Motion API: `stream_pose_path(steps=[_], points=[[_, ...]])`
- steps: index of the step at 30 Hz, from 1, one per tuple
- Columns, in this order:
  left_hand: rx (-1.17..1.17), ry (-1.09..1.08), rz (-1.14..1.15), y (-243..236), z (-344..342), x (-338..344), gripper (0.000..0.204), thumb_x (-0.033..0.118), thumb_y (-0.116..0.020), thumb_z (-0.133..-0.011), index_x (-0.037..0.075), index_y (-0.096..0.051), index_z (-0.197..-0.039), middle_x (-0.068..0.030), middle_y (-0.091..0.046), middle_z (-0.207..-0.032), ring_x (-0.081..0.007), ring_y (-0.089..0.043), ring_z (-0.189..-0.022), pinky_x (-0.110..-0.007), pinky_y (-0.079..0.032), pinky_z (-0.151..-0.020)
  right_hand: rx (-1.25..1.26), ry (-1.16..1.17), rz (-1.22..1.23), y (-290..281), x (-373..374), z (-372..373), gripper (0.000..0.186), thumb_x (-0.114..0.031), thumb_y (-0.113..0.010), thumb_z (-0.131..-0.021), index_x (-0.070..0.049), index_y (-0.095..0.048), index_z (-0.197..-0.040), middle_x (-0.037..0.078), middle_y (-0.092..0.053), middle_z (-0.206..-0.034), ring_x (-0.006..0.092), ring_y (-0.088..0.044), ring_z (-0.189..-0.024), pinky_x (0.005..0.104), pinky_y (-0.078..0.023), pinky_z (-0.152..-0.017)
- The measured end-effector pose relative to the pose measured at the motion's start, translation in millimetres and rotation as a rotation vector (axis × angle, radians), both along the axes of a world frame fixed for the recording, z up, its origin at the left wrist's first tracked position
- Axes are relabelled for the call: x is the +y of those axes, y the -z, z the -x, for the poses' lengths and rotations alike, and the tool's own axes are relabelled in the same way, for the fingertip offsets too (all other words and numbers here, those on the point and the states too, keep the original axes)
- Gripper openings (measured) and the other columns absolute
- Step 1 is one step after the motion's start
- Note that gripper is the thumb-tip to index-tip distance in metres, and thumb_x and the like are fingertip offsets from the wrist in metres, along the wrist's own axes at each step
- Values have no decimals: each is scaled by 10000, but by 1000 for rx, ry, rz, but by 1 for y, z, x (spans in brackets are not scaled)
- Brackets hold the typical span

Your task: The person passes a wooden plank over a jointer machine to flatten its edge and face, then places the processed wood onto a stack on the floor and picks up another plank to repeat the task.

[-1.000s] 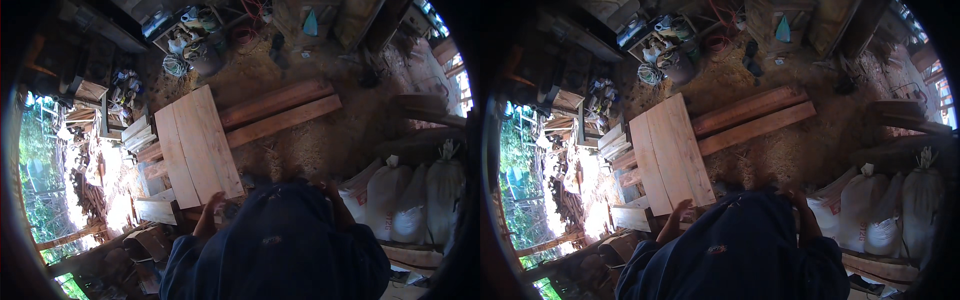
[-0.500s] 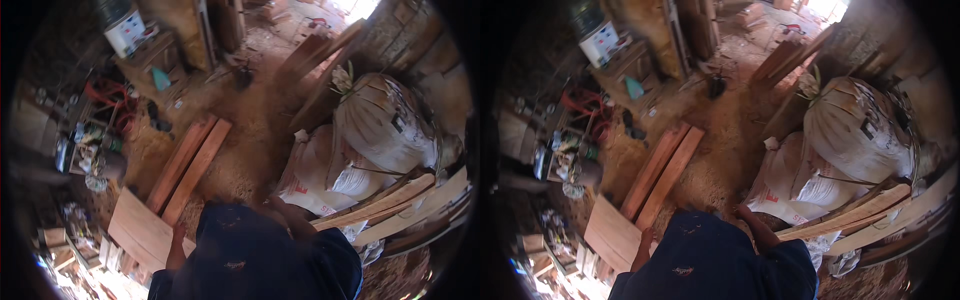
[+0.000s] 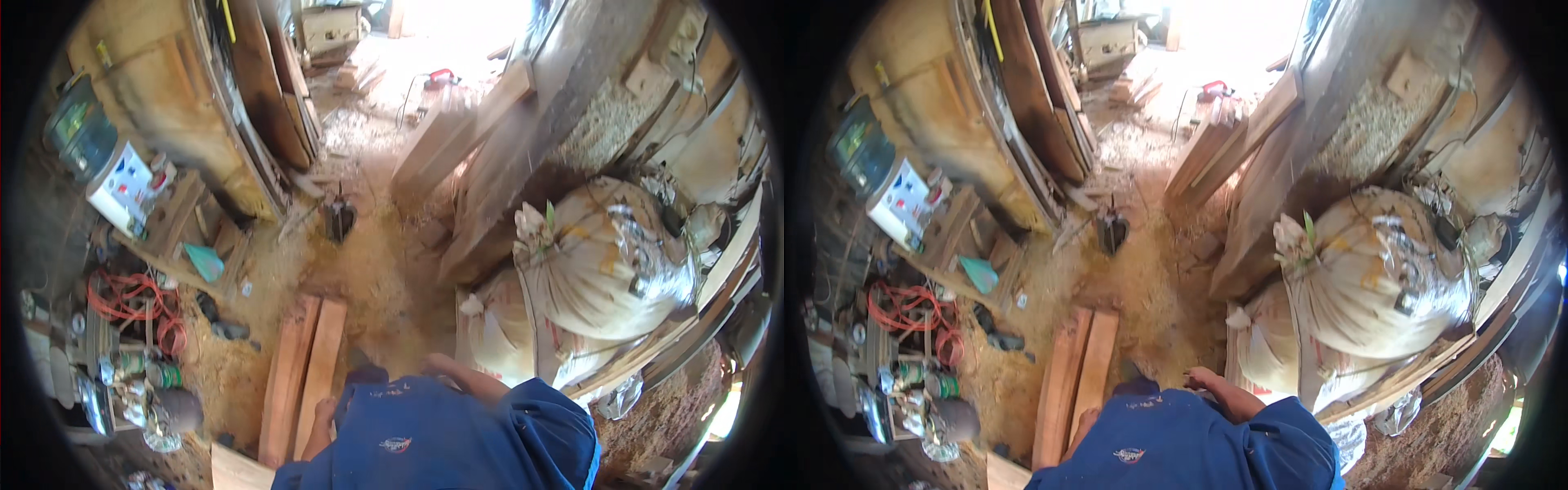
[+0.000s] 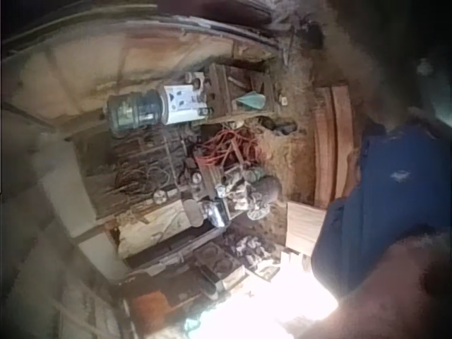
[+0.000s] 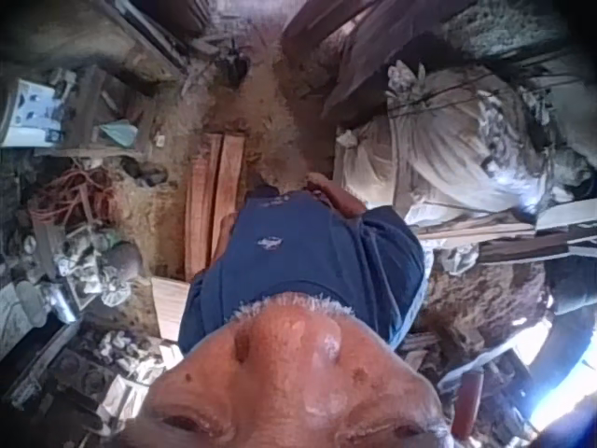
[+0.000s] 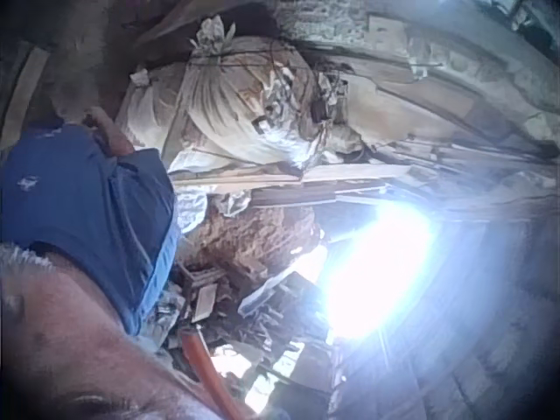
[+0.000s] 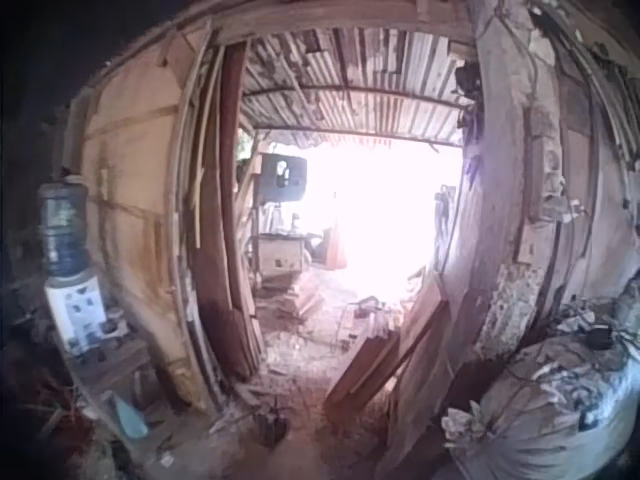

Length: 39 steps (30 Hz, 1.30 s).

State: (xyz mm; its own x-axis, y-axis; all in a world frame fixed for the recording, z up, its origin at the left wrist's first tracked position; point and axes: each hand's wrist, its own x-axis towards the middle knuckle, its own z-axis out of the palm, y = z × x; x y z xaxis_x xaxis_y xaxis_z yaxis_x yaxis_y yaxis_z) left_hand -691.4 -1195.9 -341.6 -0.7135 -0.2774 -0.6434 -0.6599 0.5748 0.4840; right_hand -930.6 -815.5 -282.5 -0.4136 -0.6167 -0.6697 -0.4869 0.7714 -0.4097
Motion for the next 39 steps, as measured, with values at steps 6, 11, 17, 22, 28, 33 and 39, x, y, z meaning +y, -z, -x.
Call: stream_pose_path(steps=[6,11,17,22,28,33,39], points=[[-77,-611,-428,-24,135,-82,336,332,-466,-1034,113,-545,-1275,-72,-627,-883,-181,-657,-716,-341,-513,-529,555,749,335,-60,22,184,593,-325,-670,-840,-40,-558,-1348,228,-658,-1204,381,-650,-1075,432,-515,-933],[-24,-720,-314,-31,193,-158,291,326,-466,-1033,111,-549,-1212,-36,-587,-819,-150,-597,-608,-307,-476,-467,474,929,461,-130,-33,299,620,-270,-668,-883,31,-492,-1396,196,-695,-1070,317,-678,-982,390,-531,-878],[-176,-562,-342,-20,296,-135,260,330,-526,-1002,141,-629,-1149,-17,-602,-815,-128,-594,-646,-305,-469,-497,316,1413,922,-148,-5,435,720,-181,-683,-883,35,-354,-1486,118,-691,-940,135,-644,-746,282,-535,-698],[-119,-179,-218,-32,448,-99,329,365,-562,-973,95,-680,-1120,-94,-686,-922,-227,-671,-837,-376,-554,-697,751,1810,1186,-218,42,565,789,-204,-709,-880,40,-296,-1506,179,-645,-1199,171,-644,-904,296,-541,-782],[249,520,-137,-129,725,-1,436,366,-582,-944,26,-655,-1206,-201,-668,-1198,-363,-609,-1169,-408,-471,-1005,1617,1436,384,-362,83,632,786,-197,-727,-854,14,-324,-1495,281,-460,-1413,430,-478,-1269,475,-399,-1079],[615,693,-127,-254,939,95,358,246,-640,-927,1,-640,-1187,-235,-658,-1152,-385,-642,-1053,-418,-511,-930,1775,1363,378,-451,95,679,711,-214,-689,-872,-13,-380,-1480,261,-475,-1419,443,-452,-1302,499,-364,-1110],[780,1074,-32,-341,1098,232,419,310,-636,-915,51,-609,-1244,-183,-617,-1235,-356,-560,-1184,-424,-441,-1023,1630,1280,68,-449,113,730,790,-258,-753,-810,-8,-398,-1471,238,-479,-1412,411,-485,-1274,470,-389,-1092]])
